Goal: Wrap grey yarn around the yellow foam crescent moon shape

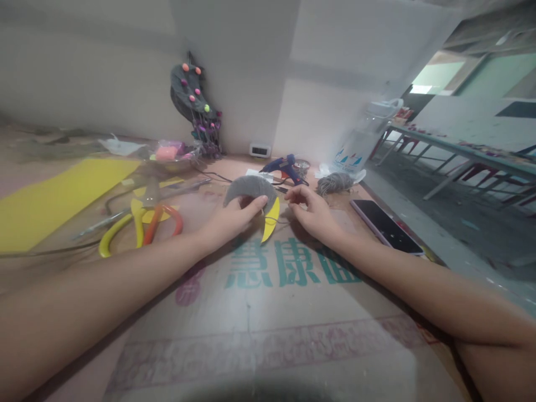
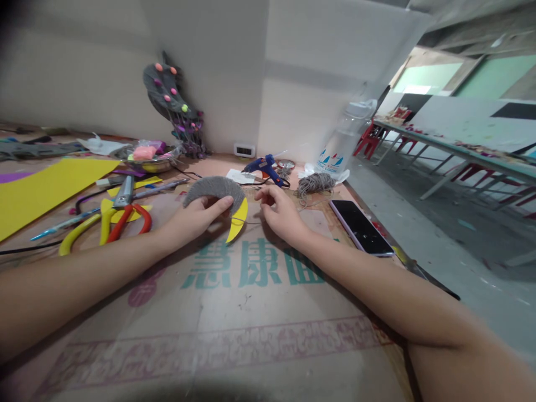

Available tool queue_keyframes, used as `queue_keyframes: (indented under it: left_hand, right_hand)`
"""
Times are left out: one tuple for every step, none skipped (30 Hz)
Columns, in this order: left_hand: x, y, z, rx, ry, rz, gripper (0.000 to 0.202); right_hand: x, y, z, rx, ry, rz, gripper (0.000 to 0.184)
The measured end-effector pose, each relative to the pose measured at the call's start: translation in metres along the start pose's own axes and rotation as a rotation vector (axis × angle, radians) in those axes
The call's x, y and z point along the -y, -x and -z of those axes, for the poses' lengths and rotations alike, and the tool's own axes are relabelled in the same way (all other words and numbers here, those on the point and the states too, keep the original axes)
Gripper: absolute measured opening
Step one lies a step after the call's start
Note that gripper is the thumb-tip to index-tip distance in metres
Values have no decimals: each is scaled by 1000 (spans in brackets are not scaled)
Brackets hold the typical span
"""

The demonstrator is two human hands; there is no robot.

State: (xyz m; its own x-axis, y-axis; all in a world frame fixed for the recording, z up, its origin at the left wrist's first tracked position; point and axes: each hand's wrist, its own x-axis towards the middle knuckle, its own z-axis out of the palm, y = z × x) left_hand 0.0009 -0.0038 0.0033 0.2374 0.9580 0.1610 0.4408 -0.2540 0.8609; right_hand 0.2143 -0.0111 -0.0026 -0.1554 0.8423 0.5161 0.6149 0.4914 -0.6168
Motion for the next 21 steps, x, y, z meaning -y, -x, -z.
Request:
queue_keyframes:
  left_hand:
    - [0,0,0,-1,0,-21,47]
    - [-1,1,0,6,-2,-45,46]
    - [-1,1,0,12,-4,-62,45]
    - [-1,0,0,17,-4,-72,45]
    - [0,0,0,22,-3,-79,45]
    - [0,0,0,28,-2,-84,46]
    - [0,0,0,31,-3,-86,46]
    - [0,0,0,31,-5,-84,47]
    - [0,0,0,27,-9,-77,47]
    - [0,0,0,25,-13,-69,48]
    - [-1,0,0,26,-19,-62,48]
    - [-1,0,0,28,-25,-55,48]
    - [-1,0,1,30,-30,-46,49]
    - [-2,1,1,33,-34,-39,51]
    - [-2,1,1,36,-36,-37,52]
    - [-2,1,2,37,-37,-37,52]
    - [-3,1,2,40,-39,-37,53]
    - [-4,1,3,42,-44,-38,52]
    - [-5,2,3,45,-53,-41,51]
    - [-6,2,3,45,-64,-41,50]
    - [-7,2,3,43,-75,-37,49]
  right_hand:
    - [0,0,0,1,12,-1,19]
    - [0,0,1,1,28,0,18]
    - [0,0,1,-1,46,2,18]
    - [1,-1,1,-4,65,8,17]
    - [1,-1,2,-8,81,17,17]
    - [1,-1,2,-9,91,28,18]
    - [1,-2,2,-11,98,41,20]
    - [1,-2,3,-15,104,54,23]
    - [0,-2,3,-19,110,64,25]
    - [0,-3,4,-21,116,68,27]
    - [-1,-3,5,-21,120,63,28]
    - [-2,-4,6,-17,124,50,28]
    - [-3,-5,8,-11,126,30,28]
    - [-4,-6,9,-3,129,8,26]
    - [-5,-7,11,2,136,-10,25]
    - [-6,-9,13,-1,144,-23,23]
    - [-7,-11,16,-10,151,-29,22]
    - [-8,-13,18,-24,158,-30,21]
    - [-9,-15,21,-41,163,-28,21]
    - [-11,-18,24,-63,169,-27,21]
    - [-12,-21,26,-87,179,-26,20]
